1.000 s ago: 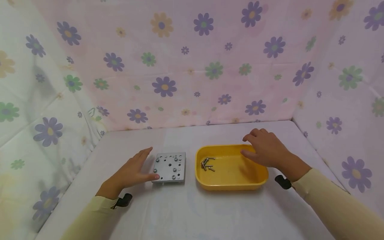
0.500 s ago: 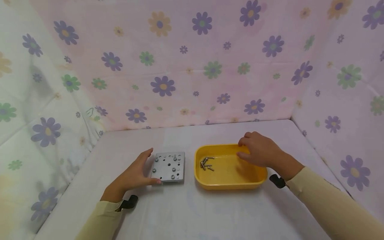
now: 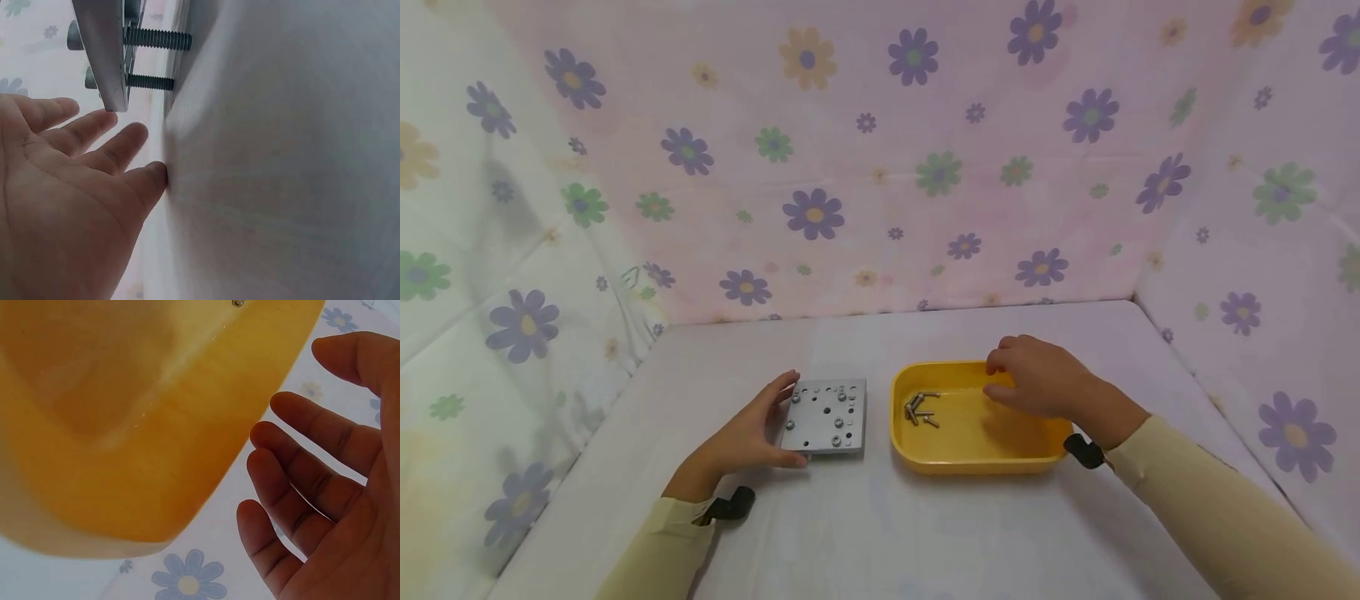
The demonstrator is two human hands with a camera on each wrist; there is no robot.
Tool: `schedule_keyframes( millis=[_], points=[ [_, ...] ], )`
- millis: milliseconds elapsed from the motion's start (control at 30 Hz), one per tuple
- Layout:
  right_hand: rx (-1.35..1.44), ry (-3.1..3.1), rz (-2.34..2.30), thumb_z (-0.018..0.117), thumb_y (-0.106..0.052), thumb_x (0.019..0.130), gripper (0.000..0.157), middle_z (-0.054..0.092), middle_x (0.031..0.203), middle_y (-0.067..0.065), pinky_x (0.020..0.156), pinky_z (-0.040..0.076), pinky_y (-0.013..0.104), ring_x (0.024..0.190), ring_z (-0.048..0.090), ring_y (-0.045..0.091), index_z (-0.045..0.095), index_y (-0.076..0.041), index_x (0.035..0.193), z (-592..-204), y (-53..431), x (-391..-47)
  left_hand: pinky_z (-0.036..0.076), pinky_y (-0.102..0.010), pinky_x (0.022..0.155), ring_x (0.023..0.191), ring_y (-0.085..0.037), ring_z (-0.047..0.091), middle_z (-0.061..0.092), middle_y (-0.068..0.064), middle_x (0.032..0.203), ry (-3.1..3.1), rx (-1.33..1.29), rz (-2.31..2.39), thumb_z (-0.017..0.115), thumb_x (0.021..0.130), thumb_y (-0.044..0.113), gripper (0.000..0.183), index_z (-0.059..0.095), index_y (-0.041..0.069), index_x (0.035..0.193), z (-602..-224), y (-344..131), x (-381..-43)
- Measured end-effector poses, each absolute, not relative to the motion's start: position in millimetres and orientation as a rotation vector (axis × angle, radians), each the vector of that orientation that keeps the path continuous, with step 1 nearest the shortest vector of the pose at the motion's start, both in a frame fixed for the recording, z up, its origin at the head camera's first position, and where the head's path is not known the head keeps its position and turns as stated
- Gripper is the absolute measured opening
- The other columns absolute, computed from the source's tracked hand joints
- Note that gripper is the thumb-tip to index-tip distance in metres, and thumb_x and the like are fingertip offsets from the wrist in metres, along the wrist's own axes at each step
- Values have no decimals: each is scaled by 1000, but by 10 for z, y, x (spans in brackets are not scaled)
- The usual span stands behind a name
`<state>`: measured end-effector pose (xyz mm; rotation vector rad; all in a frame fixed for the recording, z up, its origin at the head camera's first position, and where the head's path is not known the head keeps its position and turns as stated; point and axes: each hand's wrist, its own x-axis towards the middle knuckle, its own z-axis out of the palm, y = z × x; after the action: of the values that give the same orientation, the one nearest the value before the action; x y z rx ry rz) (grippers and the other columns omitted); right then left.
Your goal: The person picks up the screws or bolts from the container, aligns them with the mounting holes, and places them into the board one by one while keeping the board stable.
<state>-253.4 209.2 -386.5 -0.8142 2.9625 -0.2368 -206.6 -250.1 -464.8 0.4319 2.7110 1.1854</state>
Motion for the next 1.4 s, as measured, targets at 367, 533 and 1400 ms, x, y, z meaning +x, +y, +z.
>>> schedule_keyframes(
  millis=[367, 533, 1400],
  points=[
    [-846, 2886, -283, 74, -38, 94, 29, 67, 109, -4, 92, 56, 44, 98, 62, 19, 76, -18, 115, -3890, 1934, -2604, 21, -54, 127, 157, -29, 31, 26, 4, 171, 2670, 399, 1229, 103, 56, 33, 137, 20, 30, 165, -4643, -2506, -2089],
    [-880, 2860, -311, 75, -37, 94, 31, 66, 102, -5, 85, 54, 39, 91, 59, 16, 74, -17, 118, -3900, 1866, -2648, 20, -56, 126, 156, -30, 32, 29, 4, 170, 2655, 368, 1250, 103, 57, 29, 134, 24, 29, 164, -4632, -2504, -2088],
    [-859, 2618, -692, 75, -33, 96, 33, 71, 95, -11, 80, 55, 27, 85, 63, 11, 74, -22, 127, -4166, 1731, -2878, 16, -59, 127, 158, -28, 28, 31, -1, 169, 2621, 345, 1282, 102, 57, 33, 132, 24, 30, 164, -4664, -2533, -2081]
  ],
)
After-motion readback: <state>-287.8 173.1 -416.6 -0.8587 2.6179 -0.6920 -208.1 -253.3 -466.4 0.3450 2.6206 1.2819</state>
